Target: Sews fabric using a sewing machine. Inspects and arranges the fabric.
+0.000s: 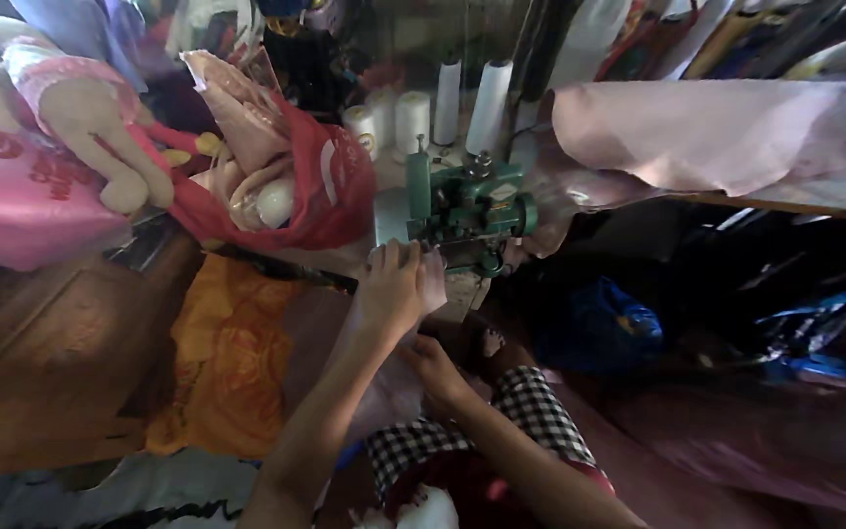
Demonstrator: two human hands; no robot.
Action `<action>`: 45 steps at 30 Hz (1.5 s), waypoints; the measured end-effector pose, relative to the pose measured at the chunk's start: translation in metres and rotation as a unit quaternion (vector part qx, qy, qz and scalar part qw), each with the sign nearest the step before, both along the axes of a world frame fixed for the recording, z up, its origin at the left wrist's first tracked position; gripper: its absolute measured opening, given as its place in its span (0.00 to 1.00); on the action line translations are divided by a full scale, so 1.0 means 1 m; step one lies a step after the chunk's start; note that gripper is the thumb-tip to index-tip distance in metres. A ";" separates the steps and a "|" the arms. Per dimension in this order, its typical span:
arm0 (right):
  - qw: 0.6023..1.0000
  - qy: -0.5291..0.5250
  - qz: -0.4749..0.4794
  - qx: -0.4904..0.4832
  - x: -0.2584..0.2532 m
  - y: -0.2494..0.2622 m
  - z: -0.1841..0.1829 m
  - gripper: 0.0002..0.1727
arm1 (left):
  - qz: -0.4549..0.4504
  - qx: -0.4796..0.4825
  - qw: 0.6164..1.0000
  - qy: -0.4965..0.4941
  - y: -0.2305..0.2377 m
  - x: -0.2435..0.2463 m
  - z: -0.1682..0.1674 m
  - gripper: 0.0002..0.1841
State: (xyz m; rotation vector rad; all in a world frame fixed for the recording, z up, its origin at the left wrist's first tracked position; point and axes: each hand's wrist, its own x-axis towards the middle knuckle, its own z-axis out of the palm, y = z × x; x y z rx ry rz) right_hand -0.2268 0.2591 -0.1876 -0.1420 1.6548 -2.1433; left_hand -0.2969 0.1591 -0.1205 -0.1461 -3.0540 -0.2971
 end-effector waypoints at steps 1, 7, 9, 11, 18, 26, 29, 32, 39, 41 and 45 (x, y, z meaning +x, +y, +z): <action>1.000 0.000 -0.001 0.002 0.000 0.000 0.001 0.07 | 0.002 -0.002 1.000 -0.007 0.000 -0.001 0.000 0.26; 1.000 0.006 -0.004 0.001 0.000 -0.001 0.000 0.08 | 0.009 0.011 1.000 -0.025 0.001 -0.003 -0.007 0.29; 1.000 0.003 -0.002 0.003 0.000 -0.001 0.001 0.07 | 0.003 0.030 0.999 -0.037 -0.001 -0.004 -0.007 0.29; 1.000 0.005 0.002 0.001 -0.001 0.000 0.001 0.08 | -0.016 0.074 0.997 -0.015 -0.007 -0.006 -0.012 0.29; 1.000 0.000 0.004 0.014 -0.008 0.004 0.011 0.10 | -0.023 0.220 0.975 0.024 -0.019 -0.016 -0.017 0.24; 0.999 0.012 0.001 0.042 -0.017 0.000 0.015 0.11 | -0.028 0.164 0.986 -0.006 -0.022 -0.024 -0.018 0.27; 0.998 0.014 0.003 0.065 -0.022 -0.001 0.019 0.11 | -0.020 0.138 0.990 -0.013 -0.019 -0.027 -0.012 0.27; 0.998 0.018 -0.001 0.066 -0.026 -0.001 0.020 0.12 | -0.021 0.110 0.994 -0.010 -0.020 -0.032 -0.014 0.28; 0.999 0.019 -0.012 0.045 -0.035 -0.004 0.021 0.11 | -0.021 0.085 0.996 0.003 -0.019 -0.040 -0.011 0.27; 0.999 0.020 -0.011 0.044 -0.037 -0.004 0.021 0.12 | -0.020 0.086 0.996 0.004 -0.020 -0.043 -0.013 0.27; 0.999 0.032 -0.013 0.042 -0.042 -0.005 0.020 0.13 | -0.027 0.094 0.995 -0.002 -0.022 -0.044 -0.008 0.28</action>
